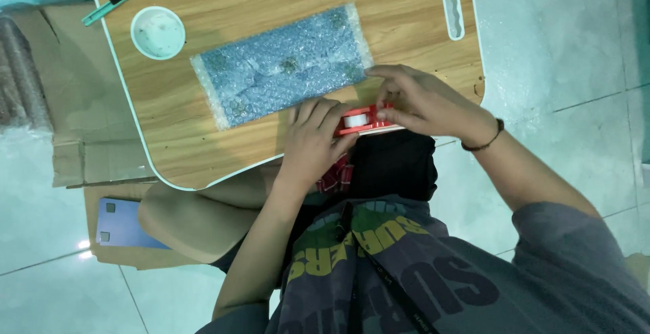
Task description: Wrapping a blue object in bubble wrap and securing it inside a cardboard box for shipping.
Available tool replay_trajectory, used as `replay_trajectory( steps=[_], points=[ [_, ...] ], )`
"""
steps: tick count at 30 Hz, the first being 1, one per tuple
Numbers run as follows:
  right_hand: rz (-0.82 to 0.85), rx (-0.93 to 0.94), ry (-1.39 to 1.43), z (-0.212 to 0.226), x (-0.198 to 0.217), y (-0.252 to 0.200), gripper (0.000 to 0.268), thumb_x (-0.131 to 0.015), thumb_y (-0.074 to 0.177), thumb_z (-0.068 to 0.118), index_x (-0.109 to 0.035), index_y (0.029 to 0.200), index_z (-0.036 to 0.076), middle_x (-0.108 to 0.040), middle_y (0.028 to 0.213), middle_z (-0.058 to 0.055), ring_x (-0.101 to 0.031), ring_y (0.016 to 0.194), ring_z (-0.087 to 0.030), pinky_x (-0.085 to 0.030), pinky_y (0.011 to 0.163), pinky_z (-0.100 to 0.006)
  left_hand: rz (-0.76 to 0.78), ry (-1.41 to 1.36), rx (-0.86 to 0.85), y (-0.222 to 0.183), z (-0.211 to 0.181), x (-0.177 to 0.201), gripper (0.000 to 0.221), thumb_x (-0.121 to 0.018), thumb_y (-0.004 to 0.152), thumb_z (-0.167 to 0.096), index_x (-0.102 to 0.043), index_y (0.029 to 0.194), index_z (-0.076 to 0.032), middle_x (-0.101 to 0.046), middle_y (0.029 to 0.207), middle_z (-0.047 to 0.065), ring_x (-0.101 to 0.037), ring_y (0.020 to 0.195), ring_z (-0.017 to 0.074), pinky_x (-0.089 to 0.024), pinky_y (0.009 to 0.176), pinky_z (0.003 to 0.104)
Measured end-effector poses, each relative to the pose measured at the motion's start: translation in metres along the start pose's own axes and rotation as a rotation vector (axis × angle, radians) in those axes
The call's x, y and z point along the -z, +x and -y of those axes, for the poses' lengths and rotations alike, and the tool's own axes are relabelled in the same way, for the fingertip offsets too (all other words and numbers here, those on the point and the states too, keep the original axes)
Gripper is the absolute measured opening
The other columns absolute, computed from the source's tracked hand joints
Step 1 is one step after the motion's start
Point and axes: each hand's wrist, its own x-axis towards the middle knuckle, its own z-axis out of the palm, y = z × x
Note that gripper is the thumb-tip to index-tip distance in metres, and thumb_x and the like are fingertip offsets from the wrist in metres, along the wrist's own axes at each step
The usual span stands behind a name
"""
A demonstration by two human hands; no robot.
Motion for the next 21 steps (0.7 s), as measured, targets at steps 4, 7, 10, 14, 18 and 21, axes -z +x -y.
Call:
replay_trajectory(
  steps=[4, 7, 10, 14, 18, 21],
  points=[
    [0.143, -0.140, -0.041, 0.028, 0.018, 0.019, 0.058, -0.062, 0.098, 0.011, -0.034, 0.148, -0.001, -0.074, 0.087, -0.019, -0.069, 0.080, -0.042, -0.053, 0.072, -0.052, 0.014, 0.011, -0.014, 0.001, 0.000, 0.002, 0.046, -0.078, 0.088, -0.042, -0.067, 0.124, -0.017, -0.064, 0.108, 0.001, -0.058, 0.111, 0.0260, -0.043, 0.086, 0.041],
    [0.237, -0.237, -0.015, 0.035, 0.024, 0.029, 0.064, -0.058, 0.098, 0.008, -0.024, 0.153, 0.002, -0.074, 0.087, -0.021, -0.071, 0.072, -0.044, -0.053, 0.066, -0.052, 0.002, 0.012, -0.016, 0.000, 0.000, 0.002, 0.045, -0.078, 0.088, -0.042, -0.066, 0.123, -0.017, -0.064, 0.108, 0.000, -0.058, 0.110, 0.0253, -0.042, 0.085, 0.041],
    [0.338, -0.327, -0.003, 0.031, 0.023, 0.033, 0.074, -0.060, 0.096, 0.013, -0.019, 0.158, 0.012, -0.075, 0.083, -0.013, -0.069, 0.065, -0.036, -0.052, 0.066, -0.046, 0.021, 0.022, -0.027, 0.003, -0.002, 0.007, 0.045, -0.080, 0.086, -0.040, -0.067, 0.123, -0.017, -0.065, 0.110, 0.000, -0.058, 0.110, 0.0253, -0.042, 0.085, 0.040],
    [0.372, -0.356, 0.048, 0.032, 0.022, 0.037, 0.079, -0.067, 0.090, 0.011, -0.022, 0.156, 0.012, -0.074, 0.079, -0.013, -0.066, 0.064, -0.035, -0.050, 0.068, -0.045, 0.043, 0.026, -0.035, 0.006, 0.000, 0.010, 0.044, -0.079, 0.087, -0.040, -0.067, 0.122, -0.017, -0.064, 0.109, 0.001, -0.058, 0.110, 0.0254, -0.042, 0.086, 0.041],
    [0.315, -0.373, 0.118, 0.031, 0.022, 0.033, 0.080, -0.069, 0.087, 0.004, -0.026, 0.154, 0.011, -0.073, 0.074, -0.009, -0.057, 0.066, -0.029, -0.045, 0.069, -0.040, 0.087, 0.030, -0.011, 0.005, -0.001, 0.008, 0.045, -0.078, 0.088, -0.040, -0.066, 0.124, -0.017, -0.065, 0.109, 0.001, -0.063, 0.103, 0.0263, -0.044, 0.085, 0.040],
    [0.299, -0.382, 0.182, 0.030, 0.032, 0.025, 0.082, -0.069, 0.086, 0.003, -0.026, 0.155, 0.012, -0.070, 0.073, -0.010, -0.062, 0.072, -0.030, -0.048, 0.076, -0.043, 0.109, 0.011, 0.001, 0.008, -0.004, 0.012, 0.042, -0.076, 0.090, -0.039, -0.065, 0.124, -0.017, -0.065, 0.110, 0.002, -0.065, 0.101, 0.0268, -0.044, 0.084, 0.040]
  ],
)
